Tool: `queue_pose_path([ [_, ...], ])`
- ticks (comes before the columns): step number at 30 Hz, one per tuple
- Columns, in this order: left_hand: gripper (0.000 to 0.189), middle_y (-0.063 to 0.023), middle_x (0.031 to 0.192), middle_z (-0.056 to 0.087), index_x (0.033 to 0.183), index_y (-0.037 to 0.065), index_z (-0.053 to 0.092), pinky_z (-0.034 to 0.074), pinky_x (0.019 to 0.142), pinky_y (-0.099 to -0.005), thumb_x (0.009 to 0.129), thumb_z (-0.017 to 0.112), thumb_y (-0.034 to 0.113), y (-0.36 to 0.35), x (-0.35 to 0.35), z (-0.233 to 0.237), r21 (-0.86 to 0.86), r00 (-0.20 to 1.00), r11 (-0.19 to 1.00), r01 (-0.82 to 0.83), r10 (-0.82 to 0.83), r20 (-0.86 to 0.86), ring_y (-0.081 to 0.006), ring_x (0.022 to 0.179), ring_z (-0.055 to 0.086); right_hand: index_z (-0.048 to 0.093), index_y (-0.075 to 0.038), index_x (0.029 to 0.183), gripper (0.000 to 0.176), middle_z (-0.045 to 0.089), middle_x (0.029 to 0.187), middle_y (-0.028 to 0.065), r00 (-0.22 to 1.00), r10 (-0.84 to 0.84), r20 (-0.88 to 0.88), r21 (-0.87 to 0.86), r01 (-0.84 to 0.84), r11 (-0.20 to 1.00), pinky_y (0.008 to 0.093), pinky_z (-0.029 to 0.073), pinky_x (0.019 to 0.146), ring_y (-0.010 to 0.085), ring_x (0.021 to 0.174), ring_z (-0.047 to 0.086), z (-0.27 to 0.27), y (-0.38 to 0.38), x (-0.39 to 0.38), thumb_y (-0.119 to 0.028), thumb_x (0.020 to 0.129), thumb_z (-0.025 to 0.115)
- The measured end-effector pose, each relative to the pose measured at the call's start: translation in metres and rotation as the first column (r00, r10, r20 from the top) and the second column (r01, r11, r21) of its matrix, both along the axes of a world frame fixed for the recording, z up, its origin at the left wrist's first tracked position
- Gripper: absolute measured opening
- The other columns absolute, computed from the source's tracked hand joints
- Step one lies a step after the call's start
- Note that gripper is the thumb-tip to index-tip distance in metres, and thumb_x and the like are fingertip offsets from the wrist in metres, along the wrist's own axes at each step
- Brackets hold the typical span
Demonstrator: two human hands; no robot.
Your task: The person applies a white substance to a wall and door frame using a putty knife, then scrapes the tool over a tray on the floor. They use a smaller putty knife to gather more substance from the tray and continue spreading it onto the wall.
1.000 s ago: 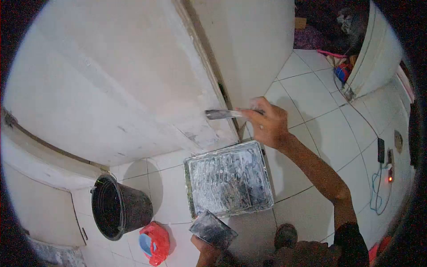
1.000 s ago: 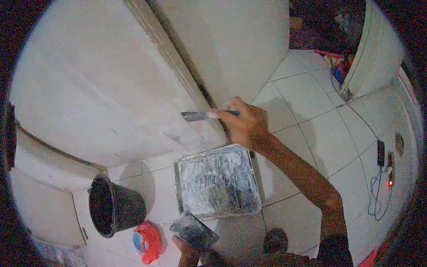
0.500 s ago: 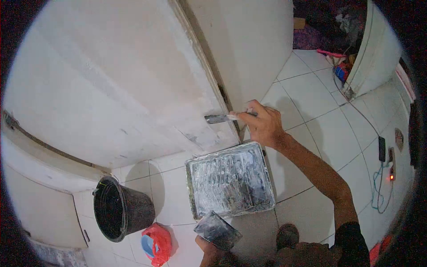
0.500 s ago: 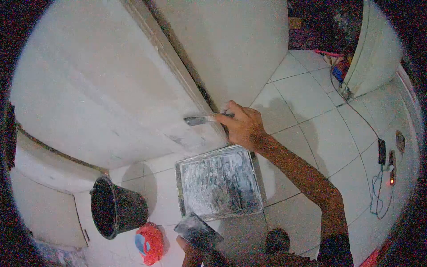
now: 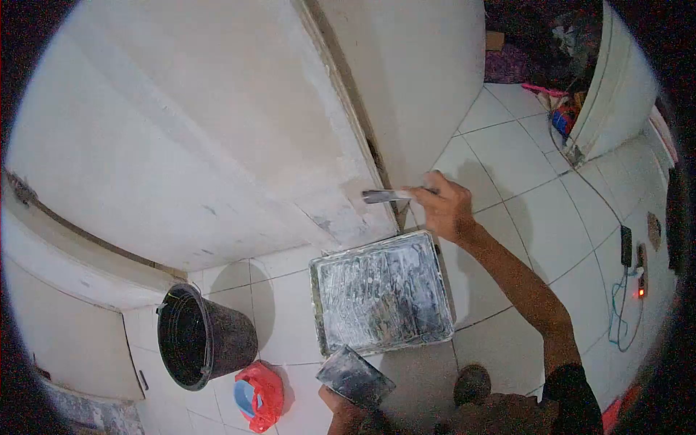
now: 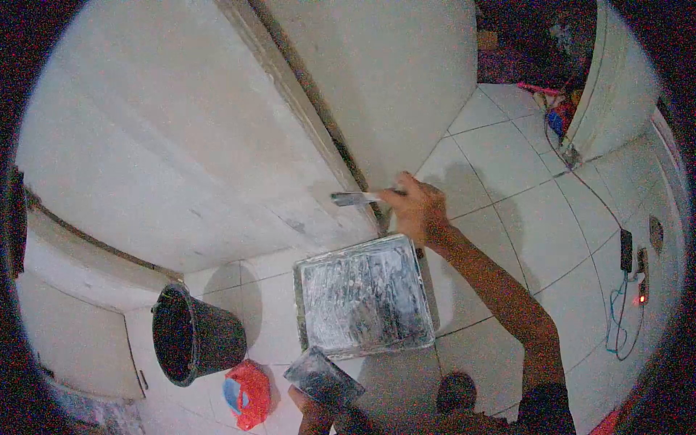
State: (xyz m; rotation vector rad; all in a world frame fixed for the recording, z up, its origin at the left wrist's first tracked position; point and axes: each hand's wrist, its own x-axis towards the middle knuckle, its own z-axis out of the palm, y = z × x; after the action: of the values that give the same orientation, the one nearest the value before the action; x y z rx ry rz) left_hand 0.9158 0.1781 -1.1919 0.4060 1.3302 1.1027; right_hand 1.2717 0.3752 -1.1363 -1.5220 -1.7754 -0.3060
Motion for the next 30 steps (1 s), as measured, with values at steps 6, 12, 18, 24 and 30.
queue_pose_path([
  [6, 0.021, -0.0048, 0.085, 0.064, 0.093, 0.002, 0.06, 0.052, 0.064, -0.0334, 0.08, 0.067, 0.017, 0.0, -0.004, -0.005, -0.019, 0.997, 0.998, -0.056, 0.057, 0.058, -0.0163, 0.07, 0.061, 0.069, -0.018, 0.101, 0.032, 0.054, 0.089, 0.011, 1.0, -0.02, 0.017, -0.046, 0.021, 0.999, 0.0374, 0.051, 0.058, 0.0272, 0.066, 0.062, -0.019, -0.013, 0.001, -0.014, 0.071, 0.065],
  [12, 0.022, -0.0047, 0.086, 0.064, 0.094, 0.002, 0.06, 0.052, 0.064, -0.0339, 0.081, 0.066, 0.018, 0.007, -0.001, 0.003, -0.002, 0.996, 0.996, -0.088, 0.088, -0.012, -0.0165, 0.072, 0.062, 0.068, -0.016, 0.101, 0.03, 0.057, 0.094, 0.0118, 0.999, -0.033, 0.039, 0.065, 0.03, 0.997, 0.0365, 0.052, 0.059, 0.0265, 0.07, 0.063, -0.016, 0.005, 0.005, -0.01, 0.072, 0.066],
  [18, 0.021, -0.005, 0.088, 0.065, 0.096, 0.002, 0.06, 0.052, 0.065, -0.0353, 0.082, 0.064, 0.018, 0.014, 0.001, 0.027, -0.007, 0.984, 0.994, -0.11, 0.108, -0.144, -0.0175, 0.075, 0.063, 0.062, -0.005, 0.098, 0.019, 0.058, 0.095, 0.0078, 0.808, 0.034, -0.588, -0.078, -0.099, 0.992, 0.0311, 0.05, 0.059, 0.0174, 0.073, 0.063, -0.032, -0.061, 0.01, -0.013, 0.082, 0.067],
  [24, 0.027, -0.0084, 0.09, 0.064, 0.1, 0.002, 0.06, 0.053, 0.068, -0.039, 0.089, 0.048, 0.023, 0.035, 0.022, 0.054, -0.037, 0.99, 0.993, -0.109, 0.111, 0.081, -0.0236, 0.08, 0.064, 0.058, -0.001, 0.106, 0.034, 0.058, 0.079, 0.0052, 0.103, -0.053, -0.993, -0.112, -0.732, 0.672, 0.0273, 0.044, 0.055, 0.0113, 0.062, 0.053, -0.026, -0.147, -0.052, -0.032, 0.093, 0.056],
  [30, 0.039, -0.0109, 0.105, 0.062, 0.12, 0.005, 0.056, 0.05, 0.082, -0.0431, 0.093, 0.042, 0.03, 0.036, 0.04, 0.082, -0.06, 0.942, 0.974, -0.22, 0.228, 0.246, -0.0278, 0.091, 0.062, 0.059, 0.001, 0.111, 0.037, 0.06, 0.085, 0.0111, 0.427, 0.162, -0.889, -0.158, -0.62, 0.769, 0.0319, 0.044, 0.06, 0.0146, 0.068, 0.054, -0.013, -0.2, -0.113, -0.031, 0.096, 0.048],
])
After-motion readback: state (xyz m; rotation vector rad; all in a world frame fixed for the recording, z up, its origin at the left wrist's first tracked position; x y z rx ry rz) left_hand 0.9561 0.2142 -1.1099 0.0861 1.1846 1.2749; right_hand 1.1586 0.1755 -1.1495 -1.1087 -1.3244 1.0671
